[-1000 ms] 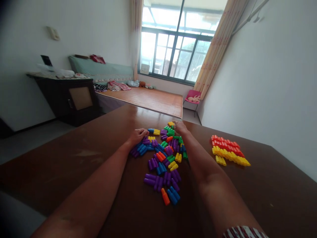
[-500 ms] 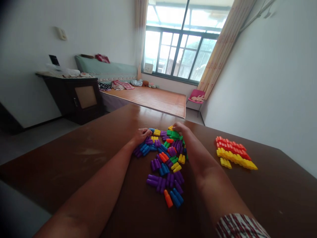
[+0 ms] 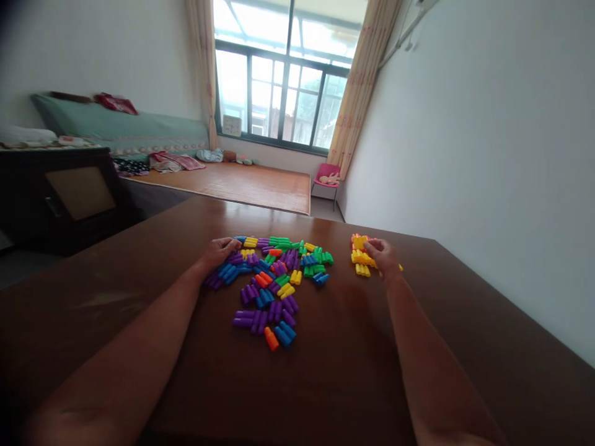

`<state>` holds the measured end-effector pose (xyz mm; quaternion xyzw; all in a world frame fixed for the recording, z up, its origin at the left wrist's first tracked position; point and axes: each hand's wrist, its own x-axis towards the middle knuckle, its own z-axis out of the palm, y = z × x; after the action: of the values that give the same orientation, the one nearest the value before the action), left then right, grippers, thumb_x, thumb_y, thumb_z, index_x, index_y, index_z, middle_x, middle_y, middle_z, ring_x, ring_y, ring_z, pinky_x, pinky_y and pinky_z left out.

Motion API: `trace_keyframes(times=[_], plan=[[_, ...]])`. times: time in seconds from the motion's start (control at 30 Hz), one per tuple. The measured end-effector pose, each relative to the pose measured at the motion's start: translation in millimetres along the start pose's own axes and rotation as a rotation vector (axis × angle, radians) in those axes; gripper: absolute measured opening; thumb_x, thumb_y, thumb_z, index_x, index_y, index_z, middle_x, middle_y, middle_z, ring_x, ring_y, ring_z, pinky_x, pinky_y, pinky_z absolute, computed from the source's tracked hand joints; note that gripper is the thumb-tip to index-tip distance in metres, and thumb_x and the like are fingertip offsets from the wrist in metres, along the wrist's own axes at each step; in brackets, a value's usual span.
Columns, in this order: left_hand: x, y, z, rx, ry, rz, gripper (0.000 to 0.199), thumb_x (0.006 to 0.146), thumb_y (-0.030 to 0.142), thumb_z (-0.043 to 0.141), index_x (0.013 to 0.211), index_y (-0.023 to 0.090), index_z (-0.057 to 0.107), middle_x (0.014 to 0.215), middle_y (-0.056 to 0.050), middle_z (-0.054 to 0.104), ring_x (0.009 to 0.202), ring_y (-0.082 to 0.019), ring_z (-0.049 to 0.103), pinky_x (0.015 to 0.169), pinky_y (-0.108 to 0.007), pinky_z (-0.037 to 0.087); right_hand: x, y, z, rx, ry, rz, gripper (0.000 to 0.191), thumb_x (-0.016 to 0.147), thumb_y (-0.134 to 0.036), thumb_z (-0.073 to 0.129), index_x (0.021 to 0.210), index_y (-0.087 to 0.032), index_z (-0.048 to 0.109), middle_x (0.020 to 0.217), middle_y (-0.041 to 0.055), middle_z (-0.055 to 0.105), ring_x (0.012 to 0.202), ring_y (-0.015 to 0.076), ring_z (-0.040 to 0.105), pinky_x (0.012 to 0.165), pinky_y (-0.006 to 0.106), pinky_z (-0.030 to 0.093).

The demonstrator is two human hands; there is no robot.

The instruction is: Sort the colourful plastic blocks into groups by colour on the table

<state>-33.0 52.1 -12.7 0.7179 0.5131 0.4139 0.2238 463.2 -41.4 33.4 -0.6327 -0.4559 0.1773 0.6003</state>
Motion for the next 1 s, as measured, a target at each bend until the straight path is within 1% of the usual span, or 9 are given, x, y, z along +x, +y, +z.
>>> trace_keyframes(times=[0.07,0.17,0.37,0.57,0.77,0.83,0.9,0.97,1.0], plan=[[-1.2,3.3,-1.2,-0.003,0.002,-0.004,0.05,0.082,0.055,0.045,0.083,0.015,0.074,0.081,-0.005,0.073,0.074,-0.02,0.064,0.066,-0.027,0.046,-2.4,21.3,-27.3,-0.078,0.044,0.089,0.036,0.064,-0.043,0.078,0.083,-0.016,0.063,0.077,0.0047,0.069,0.063,0.0149,0.064,0.06,0.027,0.055],[-5.1,9.8,-3.5,-0.017,-0.003,-0.019,0.051,0.08,0.057,0.047,0.087,0.014,0.074,0.082,-0.006,0.073,0.074,-0.02,0.063,0.064,-0.026,0.045,-3.8,36.0,-41.0,-0.141,-0.023,0.23,0.027,0.066,-0.033,0.078,0.079,-0.016,0.063,0.071,0.0048,0.068,0.061,0.0146,0.064,0.057,0.025,0.055],[-6.4,11.0,-4.3,-0.007,-0.01,-0.014,0.053,0.078,0.059,0.049,0.087,0.014,0.074,0.078,-0.006,0.073,0.069,-0.019,0.061,0.061,-0.026,0.045,-7.5,32.2,-31.9,-0.248,-0.123,0.359,0.023,0.07,-0.027,0.079,0.076,-0.013,0.061,0.066,0.0048,0.067,0.057,0.0124,0.063,0.051,0.02,0.052],[-4.6,10.4,-4.0,-0.011,-0.005,-0.011,0.053,0.079,0.059,0.047,0.085,0.014,0.075,0.078,-0.006,0.073,0.069,-0.019,0.062,0.062,-0.026,0.045,-9.8,27.0,-31.8,-0.407,-0.202,0.439,0.037,0.077,-0.049,0.071,0.084,-0.014,0.062,0.073,0.007,0.068,0.059,0.0124,0.062,0.052,0.02,0.052],[-3.0,3.6,-3.0,-0.008,-0.017,-0.002,0.052,0.081,0.058,0.047,0.087,0.015,0.074,0.081,-0.006,0.073,0.073,-0.02,0.063,0.065,-0.026,0.046,-10.9,26.7,-34.8,-0.377,-0.251,0.515,0.034,0.087,-0.048,0.059,0.091,-0.014,0.06,0.079,0.0091,0.069,0.063,0.0132,0.065,0.061,0.024,0.054],[-2.5,0.3,-2.4,-0.006,-0.015,0.015,0.052,0.082,0.058,0.045,0.087,0.015,0.074,0.083,-0.006,0.074,0.076,-0.02,0.064,0.067,-0.026,0.047,-8.8,22.5,-38.3,-0.494,-0.203,0.443,0.033,0.088,-0.046,0.056,0.091,-0.014,0.06,0.08,0.0102,0.069,0.065,0.0155,0.065,0.061,0.026,0.053],[-3.0,-0.4,-2.3,0.003,-0.014,0.019,0.051,0.082,0.057,0.044,0.087,0.015,0.074,0.083,-0.006,0.074,0.076,-0.02,0.064,0.067,-0.027,0.047,-8.7,12.3,-35.8,-0.659,-0.085,0.237,0.032,0.088,-0.045,0.053,0.093,-0.015,0.062,0.082,0.0116,0.07,0.067,0.0181,0.064,0.061,0.028,0.052],[-4.4,1.6,-2.7,0.015,-0.016,0.012,0.05,0.083,0.055,0.044,0.087,0.015,0.074,0.082,-0.006,0.073,0.075,-0.02,0.064,0.066,-0.027,0.046,-16.1,-4.5,-19.2,-0.736,-0.001,-0.028,0.034,0.089,-0.046,0.049,0.098,-0.016,0.063,0.085,0.0128,0.07,0.069,0.02,0.063,0.064,0.03,0.05],[-5.2,3.2,-2.9,0.02,-0.015,0.006,0.049,0.083,0.054,0.044,0.086,0.015,0.074,0.082,-0.006,0.073,0.075,-0.02,0.064,0.067,-0.027,0.046,-24.1,-14.7,-4.2,-0.727,-0.014,-0.145,0.035,0.09,-0.046,0.048,0.099,-0.016,0.064,0.086,0.0127,0.07,0.07,0.0204,0.062,0.066,0.031,0.049]])
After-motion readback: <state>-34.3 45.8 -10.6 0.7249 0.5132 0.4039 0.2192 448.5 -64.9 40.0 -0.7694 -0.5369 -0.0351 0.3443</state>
